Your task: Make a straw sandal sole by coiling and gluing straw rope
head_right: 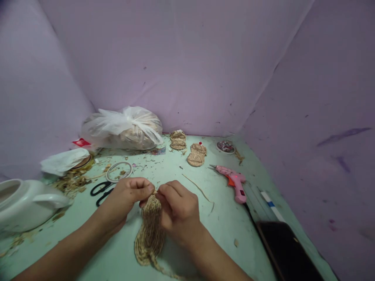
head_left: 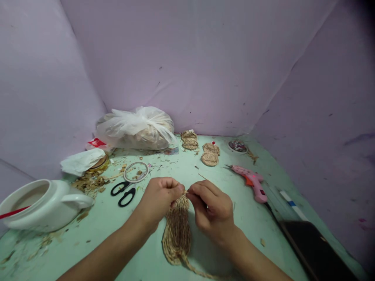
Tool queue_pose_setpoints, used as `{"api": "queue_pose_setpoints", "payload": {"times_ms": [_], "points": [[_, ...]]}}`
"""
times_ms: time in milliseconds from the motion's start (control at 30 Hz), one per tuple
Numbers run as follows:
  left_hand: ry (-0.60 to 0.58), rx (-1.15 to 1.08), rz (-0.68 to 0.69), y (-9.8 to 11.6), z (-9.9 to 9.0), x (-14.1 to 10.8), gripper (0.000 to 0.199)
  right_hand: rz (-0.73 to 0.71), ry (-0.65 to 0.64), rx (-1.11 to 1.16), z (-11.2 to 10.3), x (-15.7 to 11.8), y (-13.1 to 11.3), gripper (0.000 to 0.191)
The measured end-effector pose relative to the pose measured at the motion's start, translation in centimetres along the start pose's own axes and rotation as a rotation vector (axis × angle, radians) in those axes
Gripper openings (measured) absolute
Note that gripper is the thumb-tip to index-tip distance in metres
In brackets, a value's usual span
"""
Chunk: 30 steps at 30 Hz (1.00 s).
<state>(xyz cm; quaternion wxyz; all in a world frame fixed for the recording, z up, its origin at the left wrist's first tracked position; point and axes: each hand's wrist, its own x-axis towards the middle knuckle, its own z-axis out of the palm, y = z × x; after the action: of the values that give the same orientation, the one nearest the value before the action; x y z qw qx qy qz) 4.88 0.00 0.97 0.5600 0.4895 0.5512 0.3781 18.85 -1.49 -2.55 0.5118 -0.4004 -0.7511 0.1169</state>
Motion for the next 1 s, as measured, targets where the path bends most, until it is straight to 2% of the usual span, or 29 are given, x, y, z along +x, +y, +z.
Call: {"api": "queue_pose_setpoints", "payload": {"times_ms": [100, 200, 300, 400, 533, 633, 733, 833, 900, 1000], "points": [[0.063, 0.141, 0.161, 0.5, -0.6, 0.0, 0.022, 0.295, 0.01, 0.2, 0.0, 0.4, -0.4, 0.013], [0.022, 0.251, 0.31, 0.7, -0.8, -0.3, 0.013, 0.583, -0.042, 0.493, 0.2, 0.5, -0.5, 0.015], [0.016, 0.384, 0.421, 0.5, -0.6, -0.6, 0.009, 0.777, -0.118, 0.728, 0.4, 0.6, -0.4, 0.021], [0.072, 0.456, 0.458, 0.1, -0.6, -0.5, 0.014, 0.933, -0.219, 0.826, 0.3, 0.9, -0.5, 0.027], [0.057, 0.397, 0.332, -0.1, -1.1, 0.2, 0.018, 0.982, -0.229, 0.855, 0.0, 1.3, -0.8, 0.029], [0.017, 0.373, 0.325, 0.1, -1.4, 0.6, 0.021, 0.996, -0.221, 0.829, 0.0, 1.3, -0.9, 0.029], [0.01, 0.4, 0.428, 0.3, -1.5, 0.6, 0.015, 1.023, -0.204, 0.821, 0.0, 1.3, -0.7, 0.029], [-0.076, 0.469, 0.547, 0.3, -1.6, 0.5, 0.008, 1.048, -0.214, 0.835, 0.0, 1.3, -0.6, 0.033], [-0.129, 0.535, 0.637, 0.0, -1.7, 0.6, 0.012, 1.057, -0.242, 0.844, 0.0, 1.3, -0.7, 0.035], [-0.092, 0.631, 0.825, -0.4, -1.7, 0.7, 0.019, 1.055, -0.323, 0.863, -0.2, 1.3, -1.0, 0.037]]}}
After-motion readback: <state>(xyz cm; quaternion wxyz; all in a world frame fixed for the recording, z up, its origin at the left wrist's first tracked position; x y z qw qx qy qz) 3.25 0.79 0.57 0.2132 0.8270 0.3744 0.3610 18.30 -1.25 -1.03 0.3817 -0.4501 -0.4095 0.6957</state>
